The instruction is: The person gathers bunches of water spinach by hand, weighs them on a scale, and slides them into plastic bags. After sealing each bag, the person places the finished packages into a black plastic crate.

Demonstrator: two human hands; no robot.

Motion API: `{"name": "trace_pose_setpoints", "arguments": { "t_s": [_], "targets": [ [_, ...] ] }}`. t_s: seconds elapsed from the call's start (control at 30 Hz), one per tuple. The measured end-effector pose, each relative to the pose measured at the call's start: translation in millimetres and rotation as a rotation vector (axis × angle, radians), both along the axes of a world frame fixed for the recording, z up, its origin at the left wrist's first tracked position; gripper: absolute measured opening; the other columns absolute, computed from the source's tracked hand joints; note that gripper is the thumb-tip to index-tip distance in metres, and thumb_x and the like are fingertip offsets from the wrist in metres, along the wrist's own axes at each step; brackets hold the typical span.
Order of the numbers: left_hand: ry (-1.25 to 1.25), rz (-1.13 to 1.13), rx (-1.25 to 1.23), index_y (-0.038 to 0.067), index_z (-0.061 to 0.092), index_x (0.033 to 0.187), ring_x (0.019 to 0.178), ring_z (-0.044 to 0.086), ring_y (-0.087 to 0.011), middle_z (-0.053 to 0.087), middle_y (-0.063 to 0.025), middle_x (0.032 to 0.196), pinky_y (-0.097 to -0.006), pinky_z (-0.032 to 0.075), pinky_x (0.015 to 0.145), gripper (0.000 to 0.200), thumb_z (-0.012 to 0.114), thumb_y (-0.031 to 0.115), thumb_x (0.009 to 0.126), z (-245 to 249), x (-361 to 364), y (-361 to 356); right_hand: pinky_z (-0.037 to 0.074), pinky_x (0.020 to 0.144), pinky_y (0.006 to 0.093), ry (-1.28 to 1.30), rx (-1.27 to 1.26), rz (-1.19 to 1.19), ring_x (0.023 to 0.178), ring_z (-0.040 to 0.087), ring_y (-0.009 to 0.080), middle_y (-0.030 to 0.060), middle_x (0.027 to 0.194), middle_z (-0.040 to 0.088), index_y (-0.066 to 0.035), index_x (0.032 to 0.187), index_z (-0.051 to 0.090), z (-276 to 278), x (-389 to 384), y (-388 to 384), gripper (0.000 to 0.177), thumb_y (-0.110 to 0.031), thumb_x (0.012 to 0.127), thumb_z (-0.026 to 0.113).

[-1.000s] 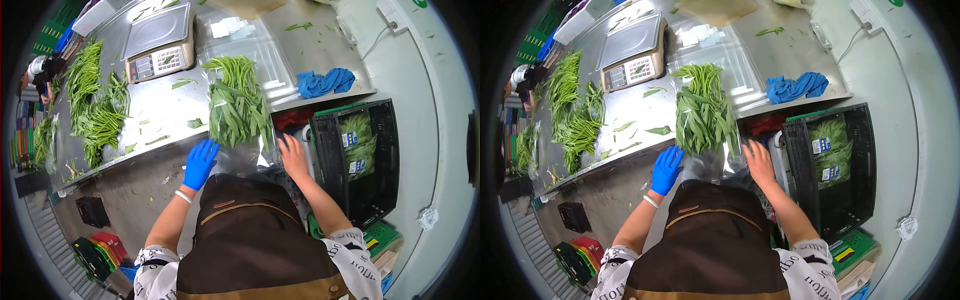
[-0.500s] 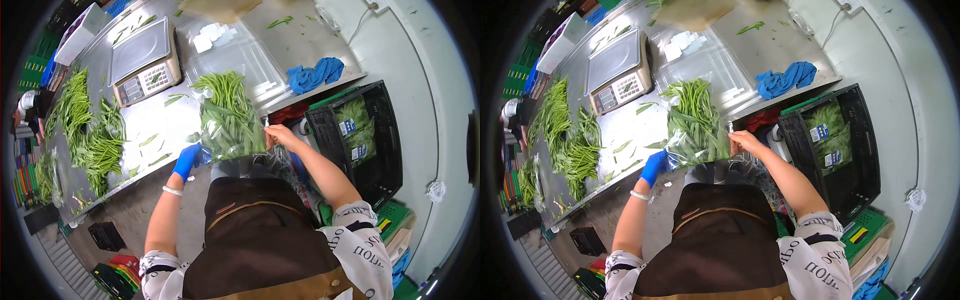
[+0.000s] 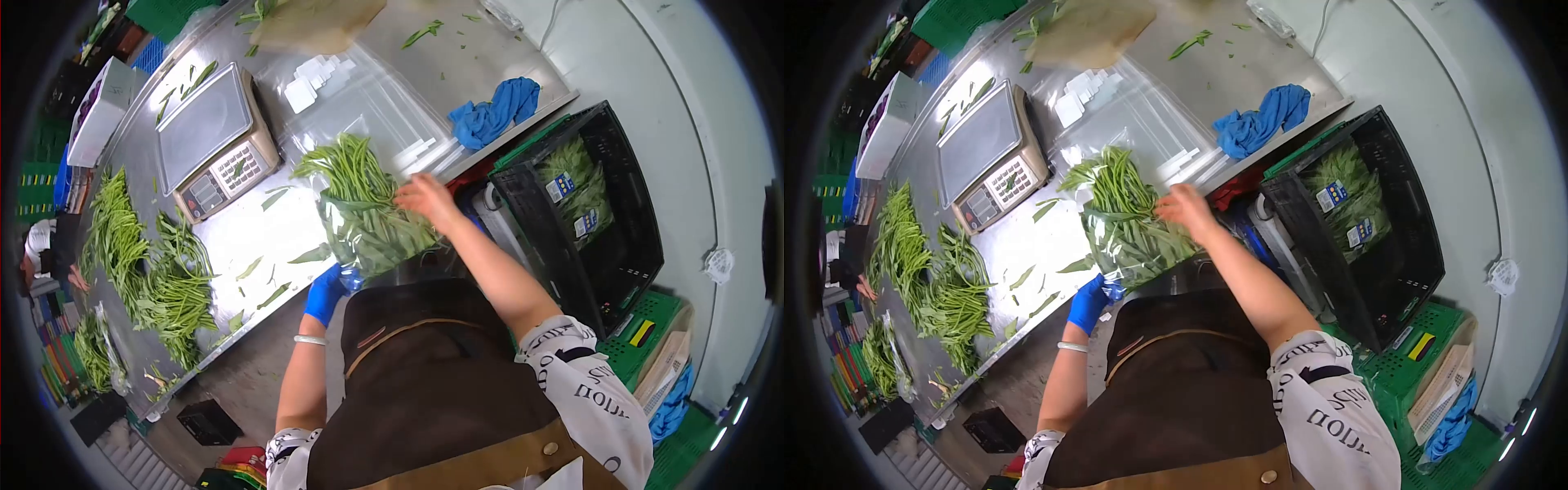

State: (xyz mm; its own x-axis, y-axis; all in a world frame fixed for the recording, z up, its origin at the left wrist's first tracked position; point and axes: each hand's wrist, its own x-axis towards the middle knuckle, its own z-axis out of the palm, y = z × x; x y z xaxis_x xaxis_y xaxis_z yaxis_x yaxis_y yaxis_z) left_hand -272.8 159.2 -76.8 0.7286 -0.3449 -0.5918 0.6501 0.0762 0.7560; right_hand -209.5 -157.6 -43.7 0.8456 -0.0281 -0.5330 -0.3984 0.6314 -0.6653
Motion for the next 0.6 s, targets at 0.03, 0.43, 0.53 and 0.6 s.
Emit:
{"name": "trace_pose_setpoints", "arguments": {
  "t_s": [0.03, 0.43, 0.53, 0.6],
  "targets": [
    [0.134, 0.014, 0.121, 0.001, 0.06, 0.104, 0.072, 0.061, -0.0151, 0.065, -0.0085, 0.094, -0.0307, 0.049, 0.062, 0.033, 0.052, 0.032, 0.094, 8, 4, 2, 0.051, 0.076, 0.0369, 0.005, -0.243, -0.008, 0.09, 0.062, 0.0262, 0.0161, 0.106, 0.059, -0.003, 0.125, 0.04, 0, 4, -7, 0.049, -0.029, 0.089, 0.06],
    [0.36, 0.109, -0.177, -0.002, 0.052, 0.124, 0.102, 0.057, -0.0212, 0.06, -0.0091, 0.115, -0.0329, 0.045, 0.091, 0.04, 0.048, 0.027, 0.097, 60, 71, -23, 0.047, 0.085, 0.0378, -1.114, -1.837, 0.468, 0.105, 0.054, 0.025, 0.0055, 0.112, 0.057, -0.012, 0.111, 0.058, 45, -44, 35, 0.032, -0.017, 0.079, 0.053],
    [0.113, 0.071, -0.16, 0.002, 0.045, 0.133, 0.107, 0.056, -0.0212, 0.054, -0.0094, 0.125, -0.0353, 0.048, 0.088, 0.046, 0.047, 0.028, 0.095, 114, 120, -10, 0.049, 0.072, 0.0325, -1.115, -1.695, 0.279, 0.082, 0.06, 0.0197, 0.0019, 0.09, 0.06, -0.01, 0.096, 0.058, 120, -8, 21, 0.019, -0.015, 0.078, 0.055],
    [-0.353, 0.024, -0.024, -0.001, 0.045, 0.132, 0.108, 0.056, -0.0197, 0.055, -0.0111, 0.123, -0.0335, 0.046, 0.091, 0.045, 0.05, 0.019, 0.092, 161, 132, -17, 0.05, 0.069, 0.0353, -1.026, -1.53, 0.268, 0.077, 0.062, 0.0244, 0.0082, 0.085, 0.063, -0.009, 0.098, 0.061, 182, 7, -6, 0.021, -0.013, 0.078, 0.057]
  ]
}}
